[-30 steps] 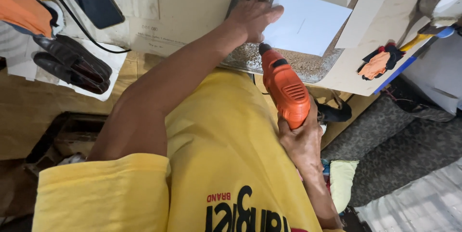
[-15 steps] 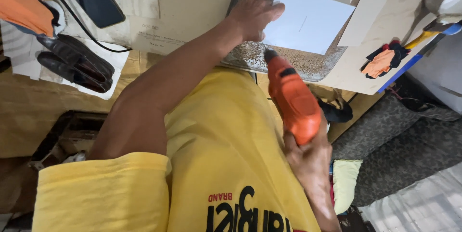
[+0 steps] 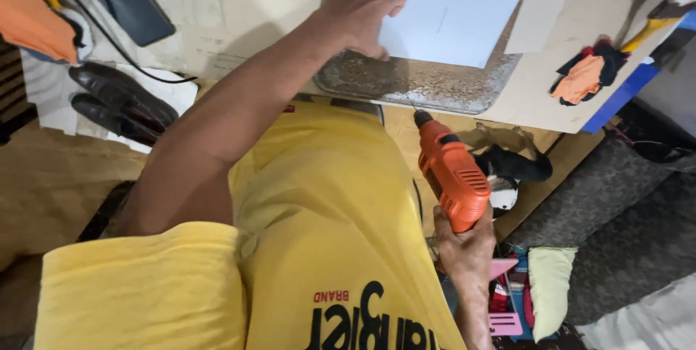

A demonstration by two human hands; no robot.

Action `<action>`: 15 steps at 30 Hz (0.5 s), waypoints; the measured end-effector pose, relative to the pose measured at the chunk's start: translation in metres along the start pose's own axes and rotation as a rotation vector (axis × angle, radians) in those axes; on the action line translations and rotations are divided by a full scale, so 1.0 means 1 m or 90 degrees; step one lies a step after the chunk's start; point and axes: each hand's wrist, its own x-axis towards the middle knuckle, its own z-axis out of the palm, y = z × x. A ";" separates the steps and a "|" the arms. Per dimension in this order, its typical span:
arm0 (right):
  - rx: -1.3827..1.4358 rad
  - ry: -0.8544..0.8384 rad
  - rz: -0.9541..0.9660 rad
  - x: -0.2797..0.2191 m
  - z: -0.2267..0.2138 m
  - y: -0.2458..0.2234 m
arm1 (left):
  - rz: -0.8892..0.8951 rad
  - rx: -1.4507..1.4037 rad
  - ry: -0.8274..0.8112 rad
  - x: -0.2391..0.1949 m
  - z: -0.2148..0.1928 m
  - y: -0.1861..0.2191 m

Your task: Aligning a stack of paper and using a handheld power drill to create holes through the stack.

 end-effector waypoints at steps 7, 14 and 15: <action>0.047 -0.010 0.076 0.013 -0.019 0.019 | -0.026 -0.016 0.001 -0.006 -0.009 0.019; 0.078 0.000 -0.003 0.020 -0.035 0.029 | -0.104 0.123 -0.050 0.007 -0.010 0.030; 0.094 0.002 -0.043 0.022 -0.037 0.028 | -0.101 0.121 -0.029 0.014 -0.008 0.027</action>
